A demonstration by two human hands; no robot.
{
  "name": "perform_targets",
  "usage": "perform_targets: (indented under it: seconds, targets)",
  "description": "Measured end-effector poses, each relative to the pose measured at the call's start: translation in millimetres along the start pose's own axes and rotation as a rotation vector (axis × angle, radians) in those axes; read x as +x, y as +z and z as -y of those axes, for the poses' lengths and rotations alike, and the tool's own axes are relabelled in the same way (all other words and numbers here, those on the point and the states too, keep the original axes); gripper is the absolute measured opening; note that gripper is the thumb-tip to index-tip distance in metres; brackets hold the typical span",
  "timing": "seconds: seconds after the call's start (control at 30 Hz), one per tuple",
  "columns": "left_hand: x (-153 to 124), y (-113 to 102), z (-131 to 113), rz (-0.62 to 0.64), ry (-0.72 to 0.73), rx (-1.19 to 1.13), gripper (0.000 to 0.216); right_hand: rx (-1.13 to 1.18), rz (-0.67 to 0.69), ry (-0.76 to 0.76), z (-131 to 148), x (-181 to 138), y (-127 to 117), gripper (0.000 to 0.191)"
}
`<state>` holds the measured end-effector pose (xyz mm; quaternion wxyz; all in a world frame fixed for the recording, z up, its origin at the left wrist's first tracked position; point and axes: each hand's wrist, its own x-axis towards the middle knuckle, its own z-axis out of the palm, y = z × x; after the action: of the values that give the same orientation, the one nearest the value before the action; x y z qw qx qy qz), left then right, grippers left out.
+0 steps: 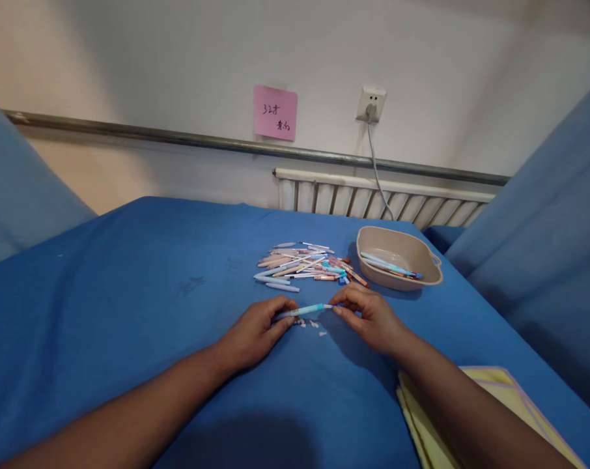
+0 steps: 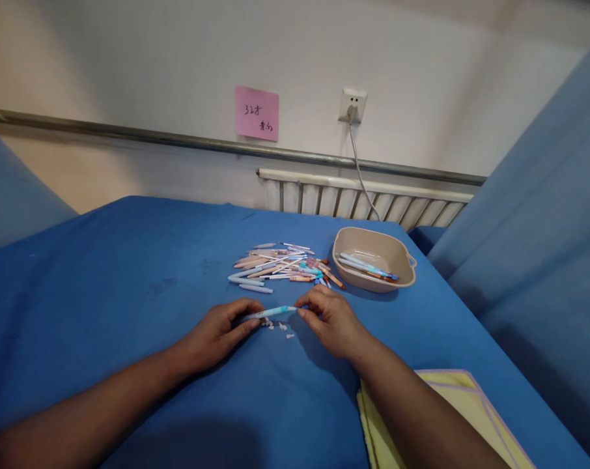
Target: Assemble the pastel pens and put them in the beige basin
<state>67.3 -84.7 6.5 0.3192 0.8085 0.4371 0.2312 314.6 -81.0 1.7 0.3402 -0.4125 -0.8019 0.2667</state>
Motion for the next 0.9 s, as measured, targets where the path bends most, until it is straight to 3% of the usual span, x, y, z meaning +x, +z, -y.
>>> perform_targets:
  seconds: [0.3, 0.67, 0.9]
  targets:
    - [-0.2, 0.5, 3.3, 0.016, 0.059, 0.084, 0.024, -0.087, 0.005, -0.15, 0.5, -2.6, -1.9, 0.015]
    - [-1.8, -0.3, 2.7, 0.046, 0.099, 0.151, 0.028, -0.116, 0.032, -0.197, 4.6, -4.2, 0.1, 0.017]
    - [-2.4, 0.2, -2.7, 0.093, 0.03, -0.064, 0.028, 0.12, -0.202, 0.026, 1.3, -1.5, 9.9, 0.015]
